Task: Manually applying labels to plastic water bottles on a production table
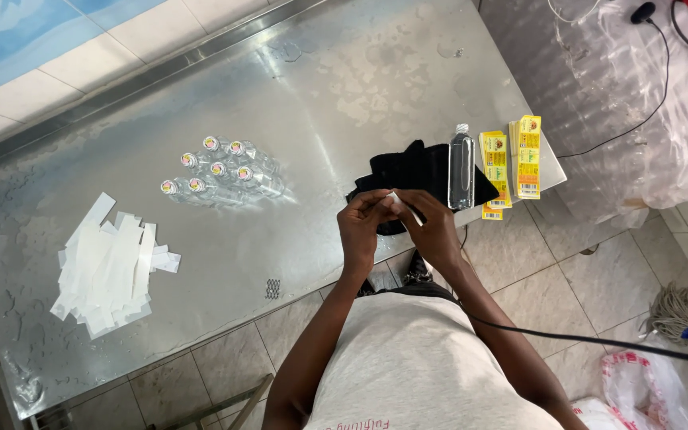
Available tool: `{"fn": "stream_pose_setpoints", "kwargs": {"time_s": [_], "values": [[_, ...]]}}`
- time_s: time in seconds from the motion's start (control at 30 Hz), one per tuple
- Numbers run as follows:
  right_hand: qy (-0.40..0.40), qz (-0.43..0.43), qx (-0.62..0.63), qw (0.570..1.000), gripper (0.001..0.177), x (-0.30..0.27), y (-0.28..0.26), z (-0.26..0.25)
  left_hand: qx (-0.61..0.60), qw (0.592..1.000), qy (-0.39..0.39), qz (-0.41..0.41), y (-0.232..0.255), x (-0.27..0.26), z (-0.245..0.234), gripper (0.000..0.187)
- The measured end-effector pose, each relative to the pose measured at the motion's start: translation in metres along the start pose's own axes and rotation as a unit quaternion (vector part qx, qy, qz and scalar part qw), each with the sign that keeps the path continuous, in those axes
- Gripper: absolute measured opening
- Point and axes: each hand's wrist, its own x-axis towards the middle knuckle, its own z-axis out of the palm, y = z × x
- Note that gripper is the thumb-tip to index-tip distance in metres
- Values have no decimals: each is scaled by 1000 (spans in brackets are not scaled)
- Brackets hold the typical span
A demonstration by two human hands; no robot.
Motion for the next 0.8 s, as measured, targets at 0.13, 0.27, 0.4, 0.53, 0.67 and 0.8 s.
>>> {"fn": "stream_pose_setpoints", "kwargs": {"time_s": [0.13, 0.27, 0.4, 0.53, 0.67, 0.8], "values": [[-21, 113, 81, 990, 31, 2, 10, -4, 15, 1000, -2, 2, -6, 3, 2, 16], [42, 143, 145, 978, 27, 6, 14, -5, 25, 999, -20, 5, -17, 0, 5, 15], [52, 60, 43, 996, 25, 6, -3, -5, 32, 999, -13, 0, -1, -4, 11, 16], [30, 43, 23, 998, 23, 2, 2, -3, 24, 999, -15, -13, 7, -3, 15, 17], [38, 133, 58, 989, 25, -2, 22, -1, -16, 999, -31, -36, -7, -4, 9, 22], [64, 170, 181, 967, 27, -4, 47, 12, -14, 999, -9, -46, -14, -6, 4, 19]]}}
